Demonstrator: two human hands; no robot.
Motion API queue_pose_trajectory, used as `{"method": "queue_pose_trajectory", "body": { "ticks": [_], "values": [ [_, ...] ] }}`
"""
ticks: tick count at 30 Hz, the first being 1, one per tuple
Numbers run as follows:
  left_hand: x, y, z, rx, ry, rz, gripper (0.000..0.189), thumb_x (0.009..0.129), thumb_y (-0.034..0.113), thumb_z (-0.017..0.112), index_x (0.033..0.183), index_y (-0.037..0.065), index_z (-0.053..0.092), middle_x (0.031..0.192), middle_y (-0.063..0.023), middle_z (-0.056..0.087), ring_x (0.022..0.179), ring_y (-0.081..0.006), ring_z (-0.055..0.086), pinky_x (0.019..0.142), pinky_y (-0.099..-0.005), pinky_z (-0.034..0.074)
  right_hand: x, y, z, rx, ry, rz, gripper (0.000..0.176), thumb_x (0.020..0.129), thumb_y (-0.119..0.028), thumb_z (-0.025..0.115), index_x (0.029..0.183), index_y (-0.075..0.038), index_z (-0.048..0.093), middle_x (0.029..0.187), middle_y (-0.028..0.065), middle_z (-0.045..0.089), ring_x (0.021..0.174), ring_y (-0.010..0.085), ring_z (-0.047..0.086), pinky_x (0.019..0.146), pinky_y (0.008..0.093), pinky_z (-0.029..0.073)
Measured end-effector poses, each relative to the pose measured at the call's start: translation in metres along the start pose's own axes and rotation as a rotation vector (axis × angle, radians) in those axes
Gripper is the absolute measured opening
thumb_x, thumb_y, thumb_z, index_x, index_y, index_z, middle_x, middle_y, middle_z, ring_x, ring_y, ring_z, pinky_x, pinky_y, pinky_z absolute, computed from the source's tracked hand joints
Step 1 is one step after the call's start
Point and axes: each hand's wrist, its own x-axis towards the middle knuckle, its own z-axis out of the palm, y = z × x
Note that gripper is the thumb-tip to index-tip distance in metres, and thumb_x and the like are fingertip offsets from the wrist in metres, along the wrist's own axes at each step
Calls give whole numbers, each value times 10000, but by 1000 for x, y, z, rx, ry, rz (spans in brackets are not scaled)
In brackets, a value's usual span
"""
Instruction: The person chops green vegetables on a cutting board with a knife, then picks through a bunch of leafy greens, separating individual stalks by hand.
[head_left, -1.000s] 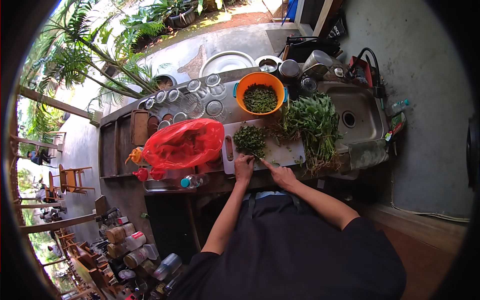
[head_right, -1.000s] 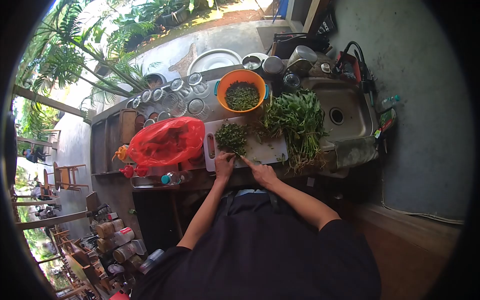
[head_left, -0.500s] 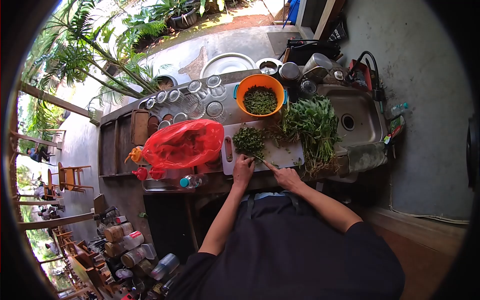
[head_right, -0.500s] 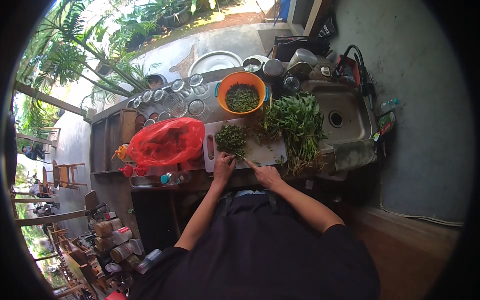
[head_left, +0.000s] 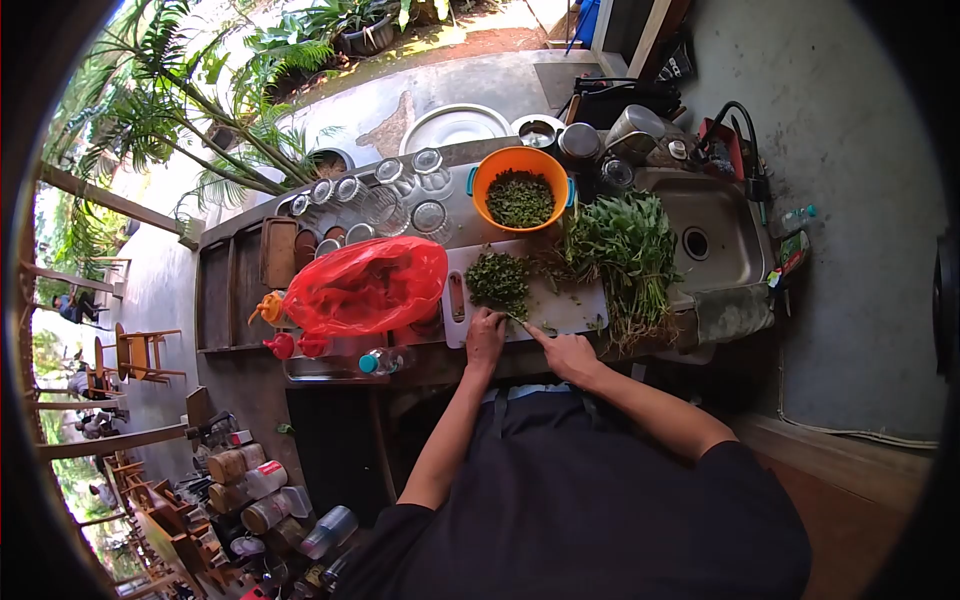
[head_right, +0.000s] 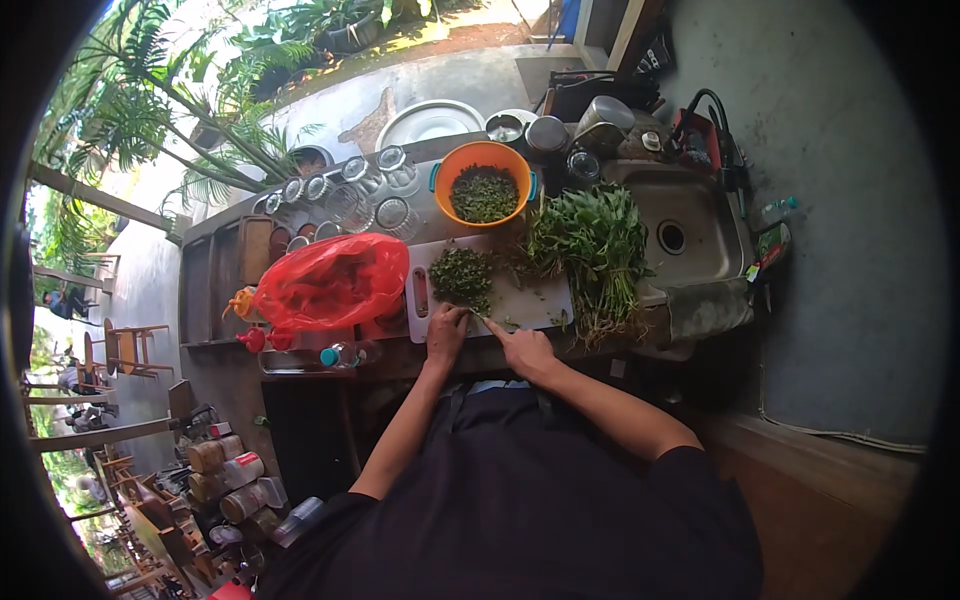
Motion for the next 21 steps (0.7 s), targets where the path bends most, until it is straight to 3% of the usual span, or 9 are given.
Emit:
{"method": "queue_pose_trajectory", "body": {
  "ticks": [6, 11, 21],
  "values": [
    [1, 2, -2, -41, -18, -44, 117, 802, 70, 714, 907, 30, 748, 889, -139, 645, 910, -320, 634, 806, -417, 512, 7, -8, 6, 16, -64, 63, 720, 907, -119, 465, 1555, -326, 228, 764, 210, 676, 701, 407, 676, 667, 534, 546],
    [0, 1, -3, -36, -10, -44, 119, 799, 67, 715, 908, 37, 751, 894, -138, 646, 907, -319, 635, 805, -416, 513, 10, 9, 36, 112, 11, 37, 768, 926, -124, 454, 1555, -408, 118, 744, 228, 658, 683, 429, 658, 650, 560, 523],
    [-2, 1, -1, -93, 43, -49, 102, 805, 47, 712, 900, 34, 746, 867, -137, 635, 849, -320, 641, 755, -405, 512, 13, 20, 49, 134, 78, -13, 776, 939, -145, 467, 1556, -424, 88, 744, 226, 658, 674, 426, 654, 643, 552, 523]
  ]
}}
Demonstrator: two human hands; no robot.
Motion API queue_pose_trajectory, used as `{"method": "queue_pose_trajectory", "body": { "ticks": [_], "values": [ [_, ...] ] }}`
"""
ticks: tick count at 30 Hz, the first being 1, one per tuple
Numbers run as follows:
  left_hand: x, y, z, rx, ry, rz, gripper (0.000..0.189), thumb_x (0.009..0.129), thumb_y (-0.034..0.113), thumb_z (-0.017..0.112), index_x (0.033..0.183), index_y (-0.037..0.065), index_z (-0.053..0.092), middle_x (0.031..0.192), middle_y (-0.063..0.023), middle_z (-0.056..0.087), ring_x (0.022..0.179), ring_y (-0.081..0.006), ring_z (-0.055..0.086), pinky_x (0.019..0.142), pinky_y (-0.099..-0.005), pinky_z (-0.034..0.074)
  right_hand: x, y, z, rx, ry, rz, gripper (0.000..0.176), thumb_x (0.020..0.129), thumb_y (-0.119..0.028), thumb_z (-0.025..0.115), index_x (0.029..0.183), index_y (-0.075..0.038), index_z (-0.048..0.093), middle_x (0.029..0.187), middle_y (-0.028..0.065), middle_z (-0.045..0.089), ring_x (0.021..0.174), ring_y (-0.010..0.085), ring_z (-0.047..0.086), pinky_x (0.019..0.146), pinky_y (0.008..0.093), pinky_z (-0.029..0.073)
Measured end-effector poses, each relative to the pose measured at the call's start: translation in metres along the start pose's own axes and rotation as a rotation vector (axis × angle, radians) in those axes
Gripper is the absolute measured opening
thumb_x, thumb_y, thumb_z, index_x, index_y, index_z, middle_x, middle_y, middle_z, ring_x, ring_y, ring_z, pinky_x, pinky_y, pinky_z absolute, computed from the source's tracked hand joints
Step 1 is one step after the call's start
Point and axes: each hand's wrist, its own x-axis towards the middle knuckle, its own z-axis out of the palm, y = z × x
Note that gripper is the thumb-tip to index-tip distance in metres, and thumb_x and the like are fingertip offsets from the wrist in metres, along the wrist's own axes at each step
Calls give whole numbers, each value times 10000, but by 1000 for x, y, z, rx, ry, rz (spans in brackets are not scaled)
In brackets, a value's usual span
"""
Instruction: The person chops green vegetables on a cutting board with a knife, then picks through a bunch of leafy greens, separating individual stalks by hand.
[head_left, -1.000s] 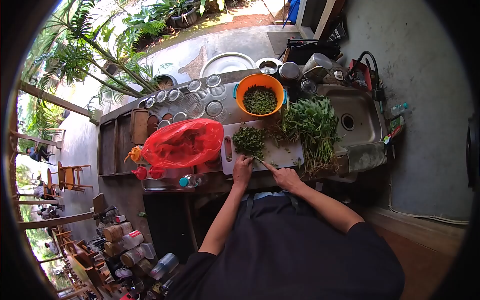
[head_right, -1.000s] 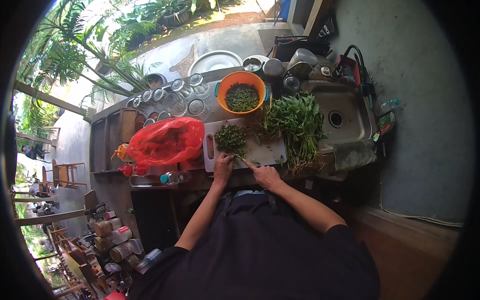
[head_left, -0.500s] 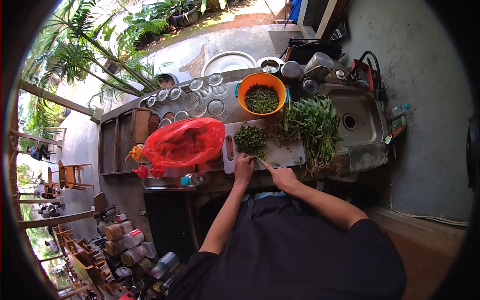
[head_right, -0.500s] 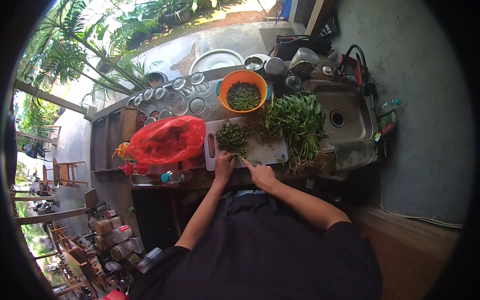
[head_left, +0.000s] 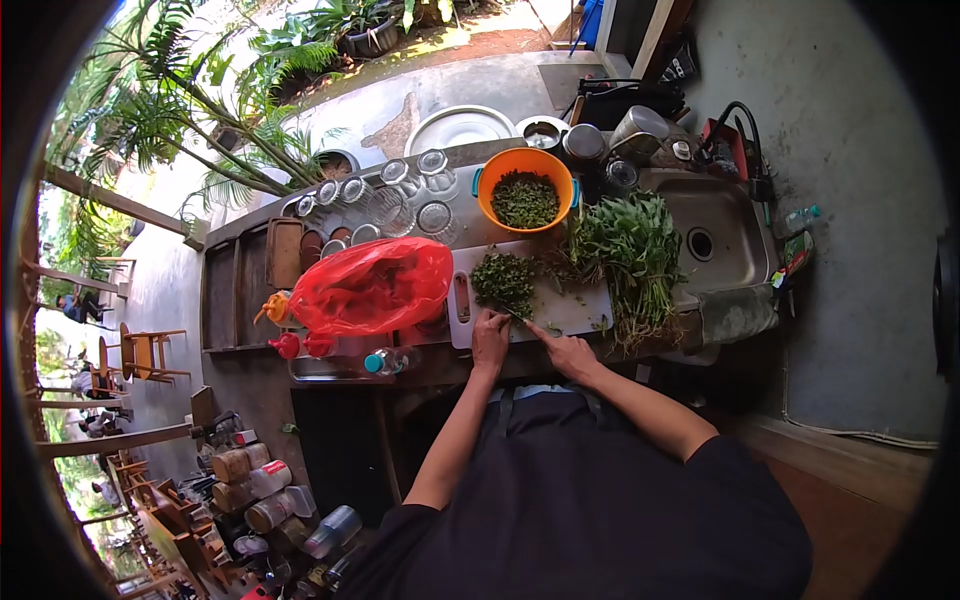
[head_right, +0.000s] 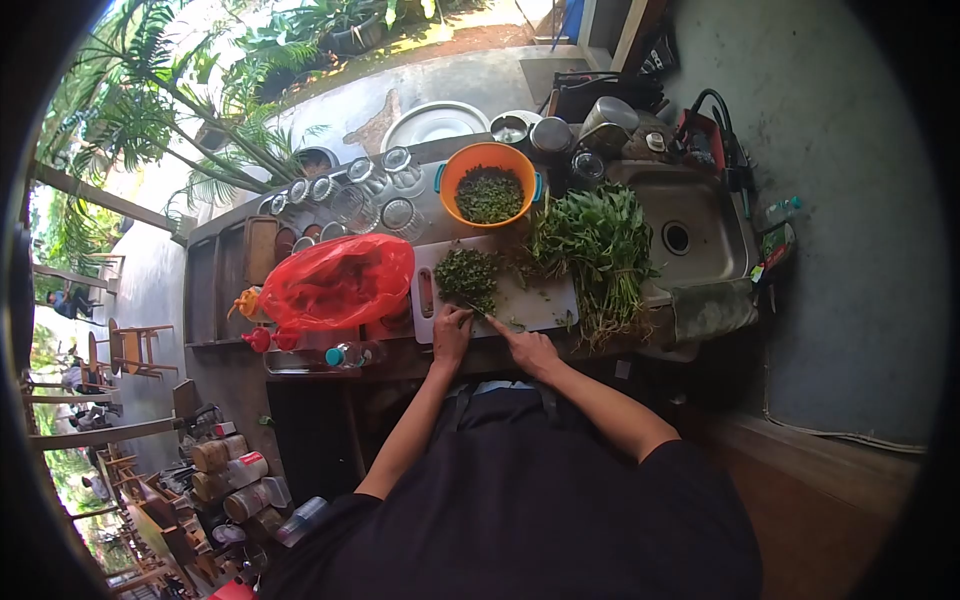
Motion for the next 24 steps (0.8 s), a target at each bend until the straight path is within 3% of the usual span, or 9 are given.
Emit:
{"method": "queue_pose_trajectory", "body": {
  "ticks": [5, 24],
  "values": [
    [0, 1, -1, 1, -2, 3, 98, 810, 52, 713, 901, 38, 747, 866, -139, 634, 831, -318, 645, 738, -405, 510, -7, 5, -7, -76, -62, -3, 798, 917, -129, 484, 1558, -416, 105, 763, 189, 673, 669, 399, 662, 658, 546, 534],
    [5, -6, 3, -28, -23, -15, 83, 802, 57, 711, 874, 24, 736, 868, -148, 645, 847, -335, 651, 745, -413, 517, -9, -28, -48, -74, -95, 36, 699, 931, -181, 501, 1557, -314, 220, 755, 209, 658, 693, 417, 652, 683, 533, 531]
  ]
}}
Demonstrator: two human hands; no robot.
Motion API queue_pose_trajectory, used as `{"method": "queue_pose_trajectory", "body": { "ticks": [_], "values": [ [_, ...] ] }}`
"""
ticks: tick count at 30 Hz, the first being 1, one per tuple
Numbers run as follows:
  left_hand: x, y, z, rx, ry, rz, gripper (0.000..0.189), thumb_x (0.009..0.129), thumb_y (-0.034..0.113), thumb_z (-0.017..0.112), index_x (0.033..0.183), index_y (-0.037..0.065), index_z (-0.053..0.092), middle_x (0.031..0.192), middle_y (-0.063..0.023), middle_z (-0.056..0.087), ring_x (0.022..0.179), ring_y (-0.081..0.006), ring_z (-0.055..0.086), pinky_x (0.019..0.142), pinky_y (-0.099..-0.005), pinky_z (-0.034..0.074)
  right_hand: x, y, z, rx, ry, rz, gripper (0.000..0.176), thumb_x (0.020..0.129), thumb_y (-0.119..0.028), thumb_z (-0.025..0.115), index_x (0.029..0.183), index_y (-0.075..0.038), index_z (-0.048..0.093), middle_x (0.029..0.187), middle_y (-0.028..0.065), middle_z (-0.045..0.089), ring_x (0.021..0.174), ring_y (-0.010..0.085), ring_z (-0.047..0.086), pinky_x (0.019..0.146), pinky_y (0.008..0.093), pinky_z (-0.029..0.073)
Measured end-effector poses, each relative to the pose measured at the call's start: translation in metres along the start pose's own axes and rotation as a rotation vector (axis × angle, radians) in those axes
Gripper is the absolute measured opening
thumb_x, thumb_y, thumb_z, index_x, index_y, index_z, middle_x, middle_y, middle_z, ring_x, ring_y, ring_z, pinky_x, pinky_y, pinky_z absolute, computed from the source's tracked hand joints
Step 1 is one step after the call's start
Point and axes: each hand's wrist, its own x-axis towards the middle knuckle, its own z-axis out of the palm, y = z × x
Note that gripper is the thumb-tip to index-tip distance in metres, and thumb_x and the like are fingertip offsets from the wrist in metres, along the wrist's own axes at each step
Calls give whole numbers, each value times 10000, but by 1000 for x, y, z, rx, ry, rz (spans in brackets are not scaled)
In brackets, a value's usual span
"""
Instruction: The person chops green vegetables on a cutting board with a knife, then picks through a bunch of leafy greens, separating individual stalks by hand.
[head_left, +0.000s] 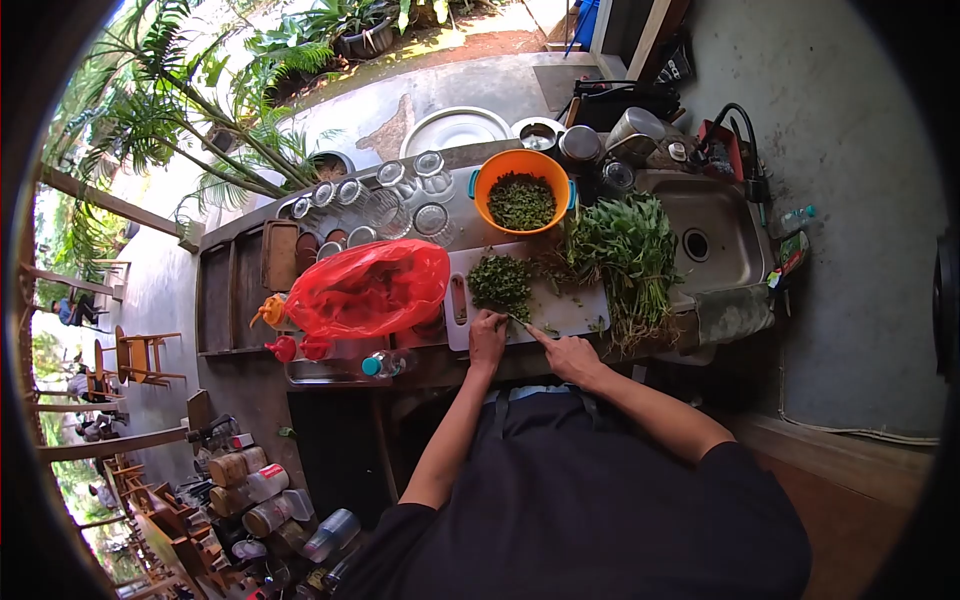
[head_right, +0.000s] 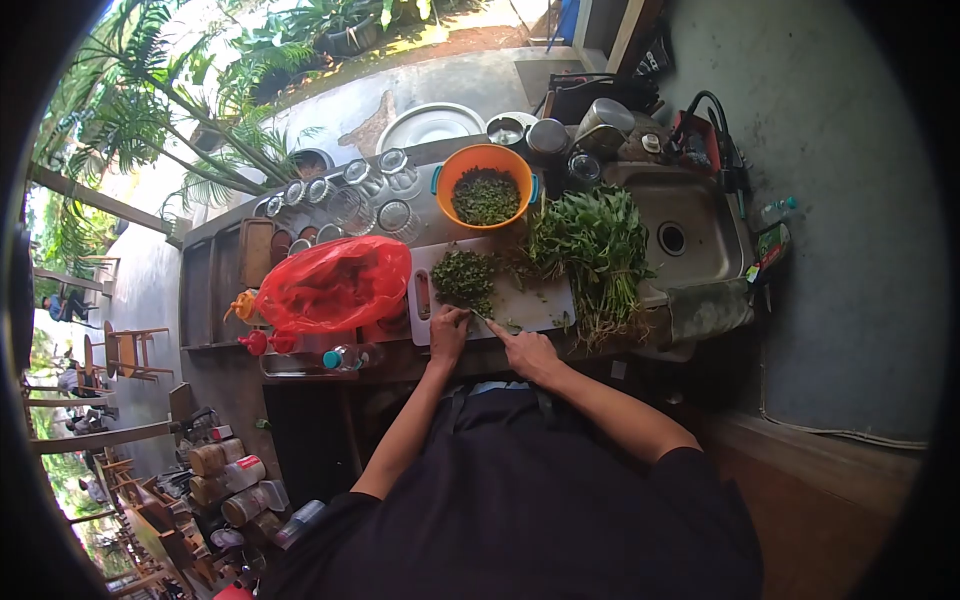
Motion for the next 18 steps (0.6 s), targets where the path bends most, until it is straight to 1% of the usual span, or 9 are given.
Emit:
{"method": "queue_pose_trajectory", "body": {
  "ticks": [6, 8, 9, 11, 12, 14, 16, 18],
  "values": [
    [-1, 0, 0, 9, -17, -7, 90, 809, 62, 705, 885, 25, 737, 875, -147, 644, 850, -332, 650, 751, -417, 516, 2, -10, 0, 12, -24, 53, 702, 920, -154, 485, 1556, -302, 226, 775, 226, 665, 722, 425, 662, 695, 543, 534],
    [0, 0, 0, 10, -24, -14, 94, 810, 63, 703, 889, 24, 736, 878, -146, 643, 850, -332, 650, 752, -418, 515, 6, -8, 11, 21, -23, 61, 732, 918, -148, 483, 1563, -323, 184, 768, 232, 664, 719, 433, 661, 695, 548, 536],
    [0, 1, 0, 6, -23, -9, 100, 810, 63, 702, 895, 24, 736, 880, -145, 642, 851, -332, 650, 752, -417, 515, 8, -6, 17, 22, -25, 59, 732, 918, -148, 483, 1563, -323, 184, 768, 232, 664, 719, 433, 661, 695, 548, 536],
    [0, 2, -1, 2, -25, -5, 105, 809, 63, 702, 900, 23, 735, 881, -144, 641, 852, -332, 649, 752, -416, 514, 11, -1, 26, 44, 28, 27, 746, 936, -160, 474, 1565, -363, 127, 741, 229, 660, 684, 440, 657, 662, 558, 538],
    [0, 2, 0, 1, -24, -12, 107, 809, 62, 702, 903, 24, 736, 879, -144, 638, 851, -332, 649, 751, -416, 513, 12, 3, 29, 44, 26, 28, 746, 936, -160, 474, 1565, -363, 127, 741, 229, 660, 684, 440, 657, 662, 558, 538],
    [-1, 1, -1, 5, -26, -20, 109, 809, 61, 702, 905, 26, 737, 877, -143, 635, 849, -331, 648, 750, -416, 513, 16, 10, 35, 67, 35, 41, 745, 956, -181, 464, 1558, -405, 87, 722, 236, 655, 652, 443, 653, 624, 567, 536],
    [-1, 3, -1, 39, -6, 23, 104, 812, 63, 702, 903, 32, 740, 870, -143, 628, 840, -332, 646, 746, -416, 510, 19, 22, 51, 62, 68, 16, 739, 963, -187, 459, 1557, -412, 82, 717, 236, 654, 643, 442, 650, 610, 567, 535],
    [-2, 3, 1, 27, -9, 6, 102, 814, 64, 701, 903, 37, 742, 868, -143, 625, 840, -334, 643, 745, -417, 508, 17, 23, 50, 57, 104, -7, 732, 970, -194, 454, 1555, -420, 76, 712, 236, 652, 635, 442, 648, 597, 567, 534]
  ]
}}
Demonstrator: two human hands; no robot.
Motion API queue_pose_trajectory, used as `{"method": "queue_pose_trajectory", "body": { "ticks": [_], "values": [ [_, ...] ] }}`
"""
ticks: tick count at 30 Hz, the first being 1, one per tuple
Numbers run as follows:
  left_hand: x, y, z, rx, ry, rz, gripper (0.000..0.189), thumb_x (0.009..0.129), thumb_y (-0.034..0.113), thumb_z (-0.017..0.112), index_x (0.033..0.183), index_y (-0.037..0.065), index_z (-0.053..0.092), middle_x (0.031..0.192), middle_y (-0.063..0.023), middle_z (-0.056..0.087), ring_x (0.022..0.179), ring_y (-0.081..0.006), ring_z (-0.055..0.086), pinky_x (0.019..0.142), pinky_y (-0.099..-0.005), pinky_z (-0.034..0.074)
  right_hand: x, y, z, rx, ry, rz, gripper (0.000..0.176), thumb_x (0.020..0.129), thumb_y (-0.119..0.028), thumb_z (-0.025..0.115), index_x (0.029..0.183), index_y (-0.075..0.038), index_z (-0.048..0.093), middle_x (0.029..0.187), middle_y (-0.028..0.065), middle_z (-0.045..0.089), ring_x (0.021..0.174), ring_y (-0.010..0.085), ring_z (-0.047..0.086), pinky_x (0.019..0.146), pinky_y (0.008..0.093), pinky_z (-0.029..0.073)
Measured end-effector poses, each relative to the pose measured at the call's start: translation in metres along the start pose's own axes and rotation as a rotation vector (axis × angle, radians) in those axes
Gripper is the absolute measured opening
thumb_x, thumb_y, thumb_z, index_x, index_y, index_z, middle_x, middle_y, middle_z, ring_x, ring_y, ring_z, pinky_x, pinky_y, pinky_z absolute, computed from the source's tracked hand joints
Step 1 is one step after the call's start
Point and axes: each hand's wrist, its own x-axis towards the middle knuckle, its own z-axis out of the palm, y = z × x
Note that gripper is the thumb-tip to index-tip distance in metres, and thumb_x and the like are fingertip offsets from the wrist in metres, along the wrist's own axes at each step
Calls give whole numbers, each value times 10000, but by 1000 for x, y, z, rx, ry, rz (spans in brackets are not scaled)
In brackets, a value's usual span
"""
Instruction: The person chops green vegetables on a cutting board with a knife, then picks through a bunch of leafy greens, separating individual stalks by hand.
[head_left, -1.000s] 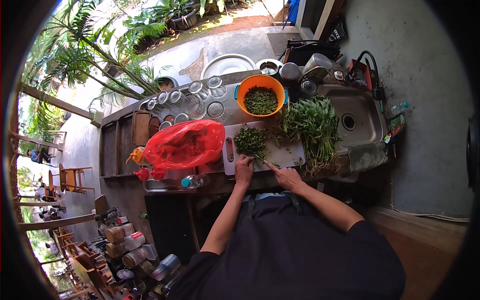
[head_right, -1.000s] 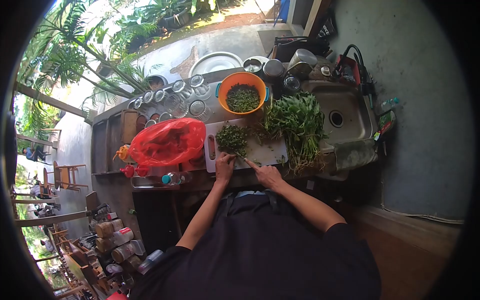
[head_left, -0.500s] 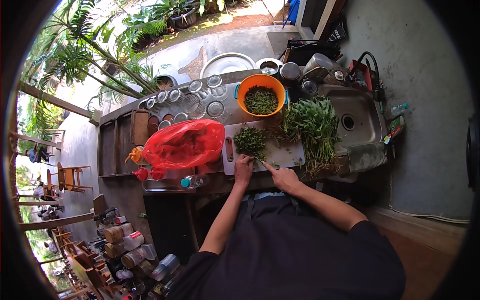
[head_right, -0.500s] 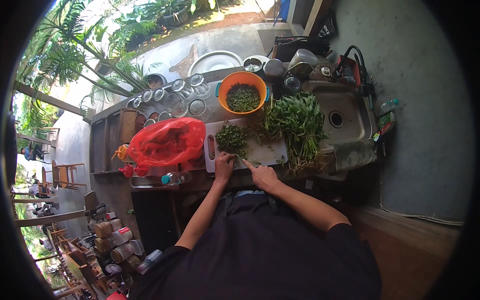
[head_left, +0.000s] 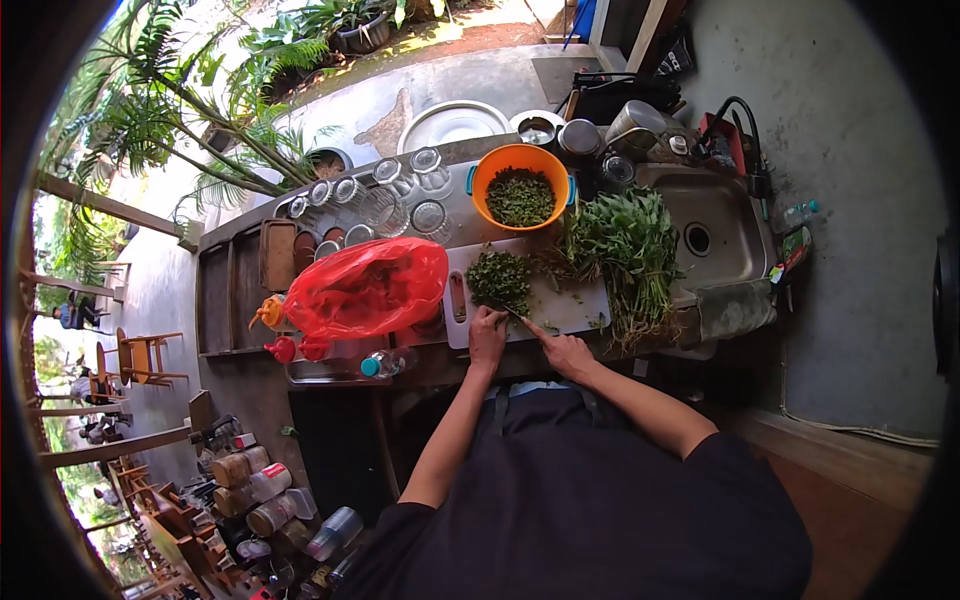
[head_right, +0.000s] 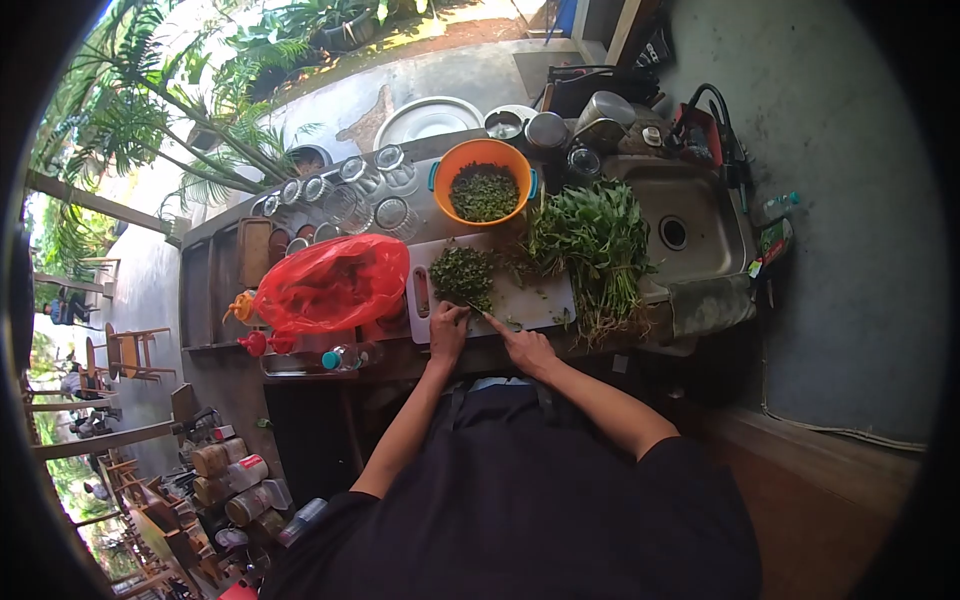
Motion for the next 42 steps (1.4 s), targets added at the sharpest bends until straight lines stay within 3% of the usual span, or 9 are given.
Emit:
{"method": "queue_pose_trajectory", "body": {
  "ticks": [11, 13, 20, 32, 42],
  "values": [
    [-1, 5, -6, 60, 21, -25, 101, 815, 99, 710, 904, 55, 729, 864, -134, 624, 860, -334, 635, 750, -423, 507, -12, 9, -11, -80, -35, -53, 786, 916, -118, 469, 1563, -396, 120, 719, 186, 656, 611, 401, 645, 623, 537, 535],
    [-1, 1, -5, 140, 20, 70, 94, 815, 104, 712, 888, 46, 724, 864, -122, 627, 870, -322, 633, 757, -421, 512, -16, 8, -17, -80, -56, -43, 780, 919, -121, 467, 1563, -394, 124, 722, 188, 655, 614, 401, 644, 628, 536, 532],
    [-4, 6, -11, 104, 20, 125, 108, 807, 98, 732, 897, 40, 733, 920, -128, 639, 872, -321, 642, 755, -417, 503, -16, -5, -31, -51, -48, -11, 756, 929, -137, 467, 1569, -368, 137, 722, 194, 650, 643, 396, 648, 630, 527, 527],
    [-2, 1, -8, 49, 14, 40, 93, 803, 73, 721, 888, 38, 734, 878, -123, 646, 886, -320, 642, 775, -412, 514, -17, -22, -41, -61, -73, -25, 716, 921, -151, 487, 1567, -280, 206, 701, 188, 653, 607, 384, 639, 608, 534, 518],
    [-1, -3, -3, 41, 29, 38, 84, 798, 70, 718, 872, 32, 730, 872, -127, 650, 872, -323, 645, 764, -413, 516, -5, -28, -29, -46, -114, 47, 729, 927, -155, 464, 1566, -340, 166, 749, 206, 672, 677, 417, 660, 669, 540, 538]
  ]
}}
